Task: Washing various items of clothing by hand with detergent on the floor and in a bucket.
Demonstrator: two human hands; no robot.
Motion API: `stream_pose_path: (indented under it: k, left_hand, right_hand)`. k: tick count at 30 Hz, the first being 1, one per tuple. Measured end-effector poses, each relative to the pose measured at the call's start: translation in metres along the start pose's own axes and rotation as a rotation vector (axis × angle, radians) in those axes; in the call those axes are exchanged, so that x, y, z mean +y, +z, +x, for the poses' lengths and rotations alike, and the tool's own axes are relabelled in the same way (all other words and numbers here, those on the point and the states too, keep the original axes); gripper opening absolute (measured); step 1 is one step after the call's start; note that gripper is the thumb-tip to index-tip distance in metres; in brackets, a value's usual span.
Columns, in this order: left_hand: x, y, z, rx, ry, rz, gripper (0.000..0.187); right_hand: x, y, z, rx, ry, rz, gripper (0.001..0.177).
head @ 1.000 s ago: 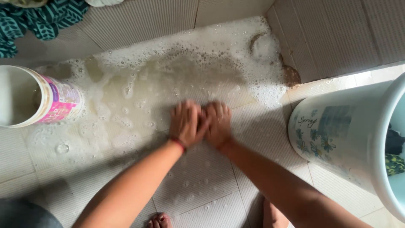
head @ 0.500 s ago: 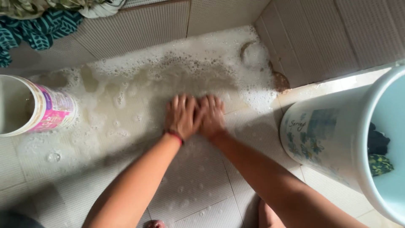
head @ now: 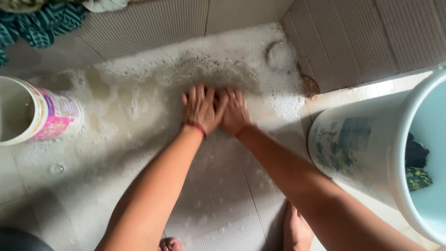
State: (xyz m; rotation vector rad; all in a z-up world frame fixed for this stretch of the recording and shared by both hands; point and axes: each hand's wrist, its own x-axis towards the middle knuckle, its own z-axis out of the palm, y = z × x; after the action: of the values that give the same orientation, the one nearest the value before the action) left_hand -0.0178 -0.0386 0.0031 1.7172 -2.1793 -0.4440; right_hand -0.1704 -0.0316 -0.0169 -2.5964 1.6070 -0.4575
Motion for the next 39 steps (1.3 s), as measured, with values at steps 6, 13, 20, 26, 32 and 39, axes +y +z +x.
stream_pose_path:
  k: [6, 13, 20, 26, 32, 39]
  left_hand:
    - [-0.017, 0.022, -0.050, 0.049, 0.233, -0.008, 0.054]
    - [0.000, -0.008, 0.076, 0.151, -0.035, 0.342, 0.060]
    - [-0.019, 0.026, -0.069, -0.006, 0.224, 0.120, 0.057]
    - [-0.015, -0.008, 0.013, -0.146, 0.141, 0.050, 0.051]
    - [-0.014, -0.006, 0.017, -0.009, 0.042, 0.135, 0.047]
    - [-0.013, 0.009, -0.093, -0.141, 0.142, 0.062, 0.053]
  right_hand:
    - [-0.030, -0.005, -0.056, 0.030, 0.069, 0.095, 0.048]
    - [-0.006, -0.041, 0.059, -0.173, 0.238, -0.143, 0.046]
    - [-0.032, 0.001, -0.068, 0.032, -0.008, -0.325, 0.047]
    - [-0.020, -0.033, 0.017, -0.195, 0.247, 0.192, 0.042]
    - [-0.015, -0.015, 0.017, -0.042, 0.221, -0.023, 0.045]
    - [-0.045, -0.015, -0.073, -0.046, 0.025, 0.110, 0.038]
